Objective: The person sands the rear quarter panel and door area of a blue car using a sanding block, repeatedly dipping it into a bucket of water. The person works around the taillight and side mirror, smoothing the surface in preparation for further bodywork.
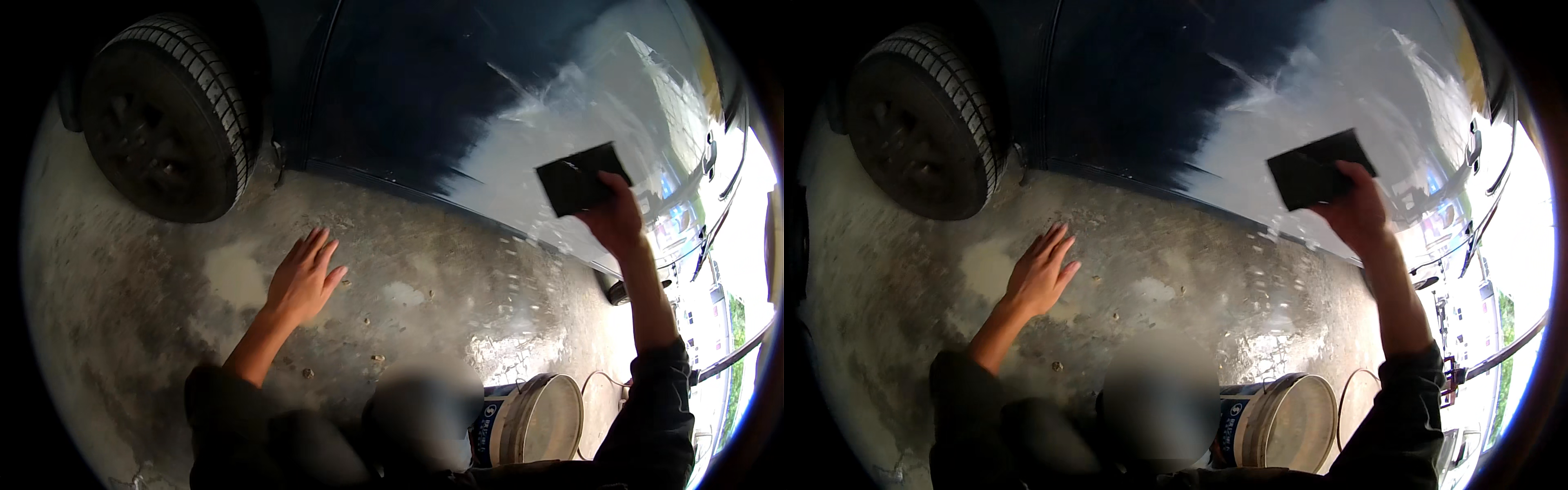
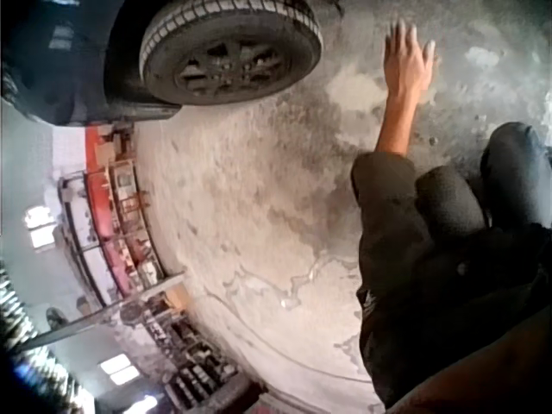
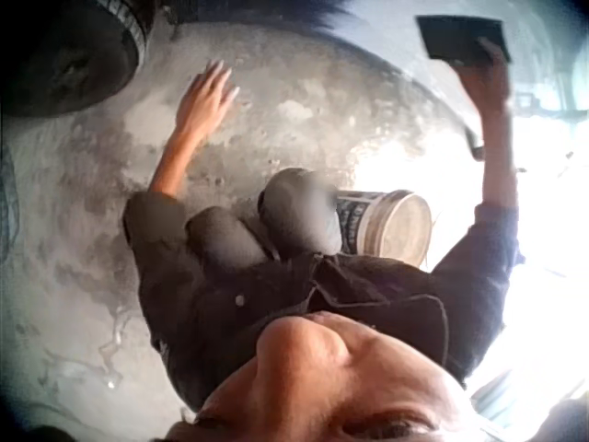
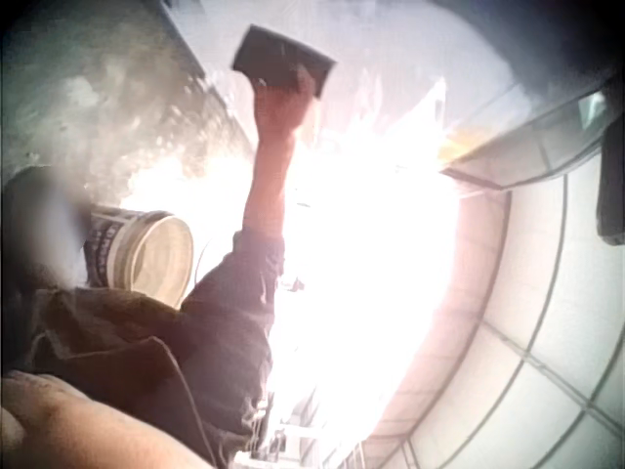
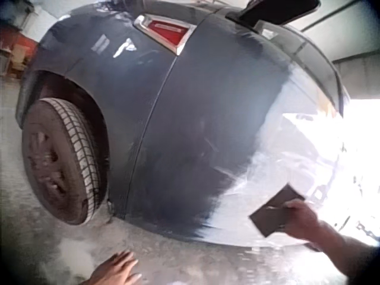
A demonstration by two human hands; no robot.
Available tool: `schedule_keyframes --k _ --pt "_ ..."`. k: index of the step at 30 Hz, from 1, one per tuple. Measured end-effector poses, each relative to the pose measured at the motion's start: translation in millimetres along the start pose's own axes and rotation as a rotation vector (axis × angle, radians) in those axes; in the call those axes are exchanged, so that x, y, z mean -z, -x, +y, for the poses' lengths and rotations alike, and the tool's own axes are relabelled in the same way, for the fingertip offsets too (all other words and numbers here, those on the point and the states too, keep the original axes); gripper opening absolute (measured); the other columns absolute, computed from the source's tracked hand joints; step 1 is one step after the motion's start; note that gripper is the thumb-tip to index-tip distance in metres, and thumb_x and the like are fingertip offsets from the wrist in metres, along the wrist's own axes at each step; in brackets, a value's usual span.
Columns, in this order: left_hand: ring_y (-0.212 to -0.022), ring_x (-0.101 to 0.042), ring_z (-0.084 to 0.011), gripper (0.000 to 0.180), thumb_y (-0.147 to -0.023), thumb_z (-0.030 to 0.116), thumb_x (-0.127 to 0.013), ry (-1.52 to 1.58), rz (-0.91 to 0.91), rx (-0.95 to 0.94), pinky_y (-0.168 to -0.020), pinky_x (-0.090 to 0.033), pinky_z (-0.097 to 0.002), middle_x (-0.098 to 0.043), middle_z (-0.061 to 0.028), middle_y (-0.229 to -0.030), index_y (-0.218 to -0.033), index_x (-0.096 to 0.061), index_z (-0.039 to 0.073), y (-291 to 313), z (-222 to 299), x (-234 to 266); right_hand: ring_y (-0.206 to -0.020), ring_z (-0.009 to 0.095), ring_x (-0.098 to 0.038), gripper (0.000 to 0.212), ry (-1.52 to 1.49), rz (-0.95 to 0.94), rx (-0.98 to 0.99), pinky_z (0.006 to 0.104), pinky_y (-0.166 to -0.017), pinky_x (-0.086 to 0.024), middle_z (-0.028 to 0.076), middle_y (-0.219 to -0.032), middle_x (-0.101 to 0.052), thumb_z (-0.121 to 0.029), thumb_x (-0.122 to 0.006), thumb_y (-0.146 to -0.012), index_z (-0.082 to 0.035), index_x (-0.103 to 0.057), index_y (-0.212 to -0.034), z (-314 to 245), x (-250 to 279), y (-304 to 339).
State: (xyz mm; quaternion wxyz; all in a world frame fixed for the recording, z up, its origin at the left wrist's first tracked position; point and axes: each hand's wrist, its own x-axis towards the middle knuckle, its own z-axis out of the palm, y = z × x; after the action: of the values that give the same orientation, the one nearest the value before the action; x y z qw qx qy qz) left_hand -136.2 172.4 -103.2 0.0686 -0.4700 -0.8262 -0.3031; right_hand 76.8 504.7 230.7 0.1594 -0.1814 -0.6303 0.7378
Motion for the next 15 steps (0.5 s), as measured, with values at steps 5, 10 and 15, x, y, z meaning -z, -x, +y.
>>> schedule_keyframes --k 5,10,15 --pt "-0.108 -0.066 -0.0348 0.037 -0.105 0.030 -0.051 0.448 -0.207 0.222 -0.093 -0.052 -0.0400 -0.069 -0.0190 -0.118 -0.124 -0.065 0.002 57.7 34.3 52.7 -0.116 0.034 -0.064 0.036 -0.019 0.015 -0.255 0.0537 -0.097 -0.054 0.018 -0.124 -0.066 -0.016 -0.062 -0.096 -0.001 -0.055 -0.128 89.8 -4.8 -36.6" --pt "-0.087 -0.072 -0.0325 0.034 -0.105 0.025 -0.051 0.564 -0.156 0.260 -0.078 -0.054 -0.0382 -0.073 -0.0200 -0.097 -0.116 -0.070 -0.001 94.5 35.6 62.7 -0.124 0.030 -0.061 0.040 1.058 -0.184 0.368 0.0368 -0.106 -0.050 0.015 -0.139 -0.060 0.004 -0.052 -0.096 -0.001 -0.059 -0.136 123.5 -102.9 -62.8" --pt "-0.087 -0.072 -0.0258 0.036 -0.106 0.025 -0.051 0.769 -0.101 0.428 -0.077 -0.054 -0.0335 -0.074 -0.0192 -0.095 -0.116 -0.069 -0.005 126.7 25.9 38.5 -0.154 0.026 -0.024 0.062 2.446 -0.826 1.070 0.0417 -0.127 -0.018 0.014 -0.164 -0.030 -0.013 -0.060 -0.091 -0.008 -0.045 -0.150 125.8 -61.2 -109.3"
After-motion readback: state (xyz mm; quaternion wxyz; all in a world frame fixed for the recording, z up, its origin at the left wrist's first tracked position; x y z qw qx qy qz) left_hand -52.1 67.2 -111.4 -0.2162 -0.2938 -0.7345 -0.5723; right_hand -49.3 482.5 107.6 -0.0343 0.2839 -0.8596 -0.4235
